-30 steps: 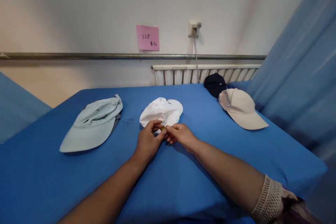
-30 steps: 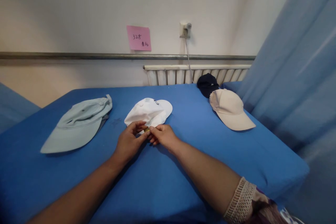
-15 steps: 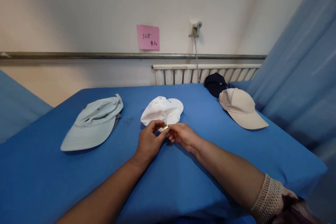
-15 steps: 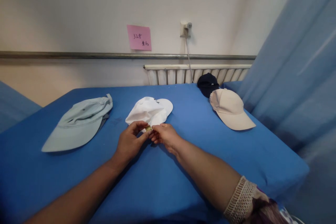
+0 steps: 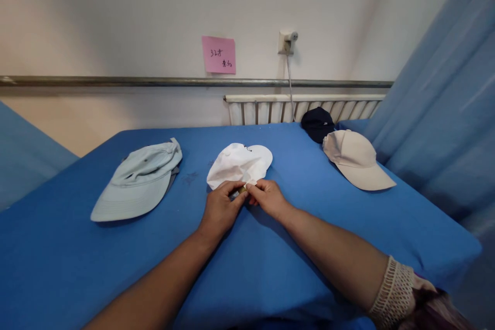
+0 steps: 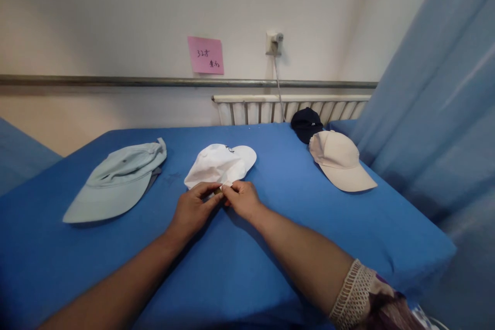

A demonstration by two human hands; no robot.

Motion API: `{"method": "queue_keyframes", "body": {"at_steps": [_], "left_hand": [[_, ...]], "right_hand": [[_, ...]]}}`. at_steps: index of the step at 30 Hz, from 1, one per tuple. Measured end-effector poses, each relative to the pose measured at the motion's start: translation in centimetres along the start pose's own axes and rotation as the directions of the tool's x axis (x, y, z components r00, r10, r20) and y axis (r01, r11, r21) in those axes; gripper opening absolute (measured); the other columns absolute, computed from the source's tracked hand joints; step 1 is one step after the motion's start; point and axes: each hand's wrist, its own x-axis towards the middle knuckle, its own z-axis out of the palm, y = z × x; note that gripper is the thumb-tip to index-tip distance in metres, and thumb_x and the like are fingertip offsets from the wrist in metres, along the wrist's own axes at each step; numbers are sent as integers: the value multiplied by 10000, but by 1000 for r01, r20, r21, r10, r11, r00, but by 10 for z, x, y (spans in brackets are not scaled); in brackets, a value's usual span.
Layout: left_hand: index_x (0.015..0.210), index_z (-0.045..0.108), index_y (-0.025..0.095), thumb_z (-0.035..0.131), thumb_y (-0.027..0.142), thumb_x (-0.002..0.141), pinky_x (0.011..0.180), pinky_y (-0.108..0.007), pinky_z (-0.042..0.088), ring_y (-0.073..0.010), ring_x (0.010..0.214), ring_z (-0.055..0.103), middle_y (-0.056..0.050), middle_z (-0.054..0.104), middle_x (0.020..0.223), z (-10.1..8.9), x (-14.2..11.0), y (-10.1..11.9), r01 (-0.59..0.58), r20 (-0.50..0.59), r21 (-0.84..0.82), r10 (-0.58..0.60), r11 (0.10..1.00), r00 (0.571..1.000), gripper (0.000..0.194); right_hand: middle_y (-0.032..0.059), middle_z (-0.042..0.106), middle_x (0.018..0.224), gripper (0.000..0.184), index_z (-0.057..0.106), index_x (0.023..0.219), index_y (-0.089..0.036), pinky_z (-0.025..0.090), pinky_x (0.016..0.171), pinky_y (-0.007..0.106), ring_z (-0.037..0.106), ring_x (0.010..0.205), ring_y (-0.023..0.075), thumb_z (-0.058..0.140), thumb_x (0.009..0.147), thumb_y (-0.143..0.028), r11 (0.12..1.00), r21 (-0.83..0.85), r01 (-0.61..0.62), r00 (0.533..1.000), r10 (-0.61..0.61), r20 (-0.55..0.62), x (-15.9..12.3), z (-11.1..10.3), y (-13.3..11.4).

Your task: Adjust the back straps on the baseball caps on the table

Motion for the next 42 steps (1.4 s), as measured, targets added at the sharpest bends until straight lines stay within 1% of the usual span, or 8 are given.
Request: {"method": "queue_keyframes", "body": {"at_steps": [3,7,13,17,25,32,38,42], "left_hand": [[1014,724,225,614,398,825,875,-367,534,-224,909,684,-48,740,989,2,-1,2,-4,-12,-22,3,1000,1000,279],[1027,717,223,602,412,833,884,-371,532,-227,927,680,-55,736,1010,4,-1,1,-24,-36,-22,23,999,999,295],[1050,694,212,627,411,816,858,-349,535,-221,920,685,-47,737,1005,2,2,-1,17,18,-32,-17,999,1000,314],[947,702,215,638,432,811,782,-323,539,-204,813,690,-25,745,894,-1,2,-3,44,52,-9,-44,999,998,264],[919,701,224,620,427,816,785,-332,536,-217,830,696,-32,754,890,-3,2,0,14,76,24,-16,1000,997,242],[922,693,220,631,407,806,806,-340,535,-218,842,684,-32,738,885,-5,2,2,-20,9,31,20,999,1000,229],[900,705,224,628,390,812,804,-336,533,-216,831,688,-25,744,873,-8,3,5,-18,51,50,15,999,999,203],[986,696,230,621,416,817,826,-349,538,-227,883,689,-38,747,947,-9,1,2,-18,71,0,18,1000,997,262]], "right_hand": [[4,593,523,260,609,634,-156,404,462,221,526,463,103,649,772,-372,968,218,-125,992,121,30,-5,2,-11],[19,621,583,235,625,685,-139,389,442,205,540,483,98,687,721,-363,899,393,-195,981,182,72,-10,3,-19],[4,584,500,291,599,602,-145,404,444,214,522,430,96,684,732,-390,955,252,-159,986,164,1,-7,4,-18],[2,591,499,307,601,606,-145,406,445,210,517,425,90,673,765,-398,965,209,-156,988,153,29,-4,3,-15],[12,620,537,356,612,619,-141,421,466,218,528,447,89,698,761,-456,971,197,-136,990,128,56,-3,3,-8],[34,652,643,414,642,727,-126,438,512,239,565,531,104,808,647,-497,905,388,-171,984,138,111,-9,1,-10],[43,661,679,427,651,747,-116,429,525,242,558,540,98,842,607,-471,873,451,-188,981,142,133,-10,0,-11],[38,654,667,395,634,740,-125,432,522,240,558,541,101,838,613,-438,861,467,-202,979,167,115,-9,0,-11]]}}
